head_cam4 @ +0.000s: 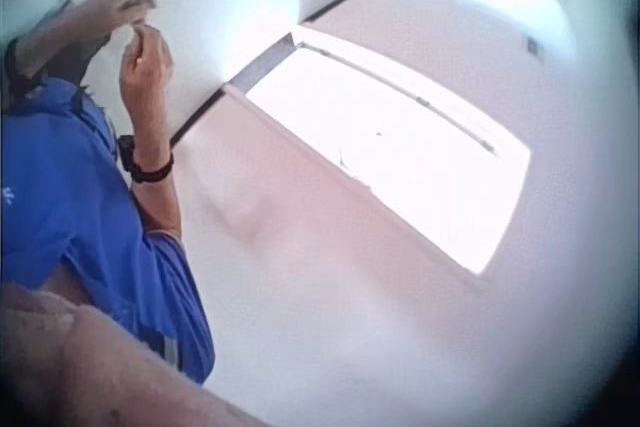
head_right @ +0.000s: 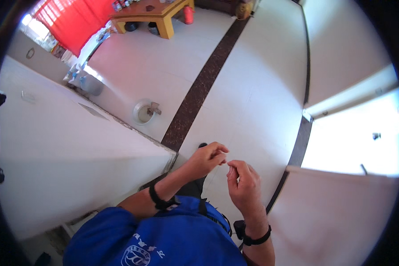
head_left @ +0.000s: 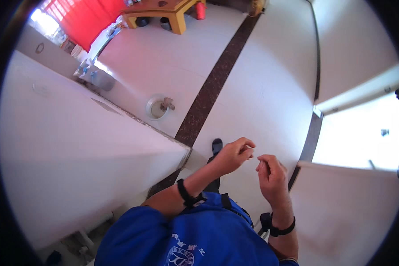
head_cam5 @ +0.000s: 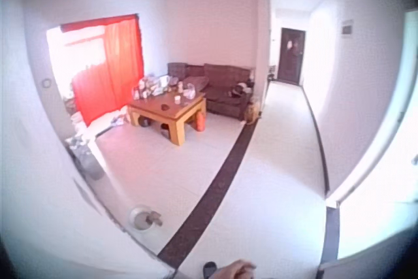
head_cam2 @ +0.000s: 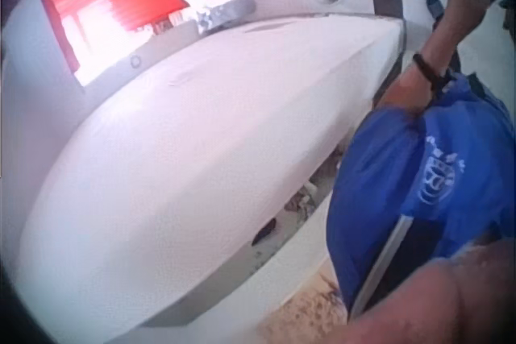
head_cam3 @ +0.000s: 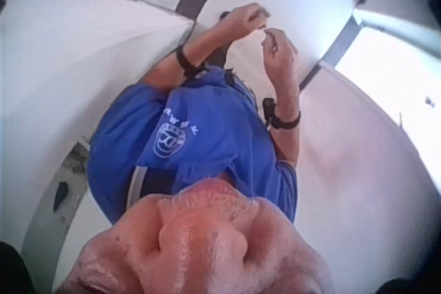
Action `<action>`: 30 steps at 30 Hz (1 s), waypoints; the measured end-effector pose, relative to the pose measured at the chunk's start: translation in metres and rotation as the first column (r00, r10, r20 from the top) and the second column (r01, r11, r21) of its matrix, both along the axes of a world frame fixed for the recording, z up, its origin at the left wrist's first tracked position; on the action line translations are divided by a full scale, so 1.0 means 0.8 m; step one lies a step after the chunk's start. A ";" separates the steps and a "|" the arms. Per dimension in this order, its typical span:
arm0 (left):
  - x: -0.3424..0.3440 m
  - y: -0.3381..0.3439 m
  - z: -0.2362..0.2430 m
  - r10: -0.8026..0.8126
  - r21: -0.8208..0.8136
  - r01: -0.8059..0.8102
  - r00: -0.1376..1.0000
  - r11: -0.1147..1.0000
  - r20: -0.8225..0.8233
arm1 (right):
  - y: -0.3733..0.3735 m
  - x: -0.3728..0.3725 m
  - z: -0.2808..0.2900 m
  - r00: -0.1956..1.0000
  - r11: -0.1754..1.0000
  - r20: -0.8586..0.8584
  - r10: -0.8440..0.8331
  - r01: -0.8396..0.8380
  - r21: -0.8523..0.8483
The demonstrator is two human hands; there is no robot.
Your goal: The person retrieves a package of meat from the refrigerator, places it on a cutting board, and uses a cleaver to cut the meat into smaller pieces. The person then places the cut pieces onto a plate.
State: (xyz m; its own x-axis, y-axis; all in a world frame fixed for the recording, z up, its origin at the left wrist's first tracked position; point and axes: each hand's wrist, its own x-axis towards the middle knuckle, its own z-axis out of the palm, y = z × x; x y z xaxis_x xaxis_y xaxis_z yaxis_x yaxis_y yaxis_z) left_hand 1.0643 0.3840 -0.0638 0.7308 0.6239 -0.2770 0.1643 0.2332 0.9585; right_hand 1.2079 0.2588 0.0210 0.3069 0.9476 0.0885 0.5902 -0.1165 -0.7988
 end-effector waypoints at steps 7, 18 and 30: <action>0.135 0.311 0.133 0.158 0.203 -0.201 0.965 0.958 0.209 | 0.246 0.148 0.029 0.996 0.996 0.047 0.070 -0.067 -0.062; 0.108 0.661 0.102 0.518 0.155 -0.519 0.854 0.841 0.049 | 0.681 0.344 -0.028 0.993 0.986 -0.057 0.108 -0.114 -0.118; -0.073 0.959 0.071 0.913 0.150 -0.902 0.407 0.404 -0.007 | 1.294 0.108 0.044 0.632 0.628 0.093 0.769 -0.775 0.075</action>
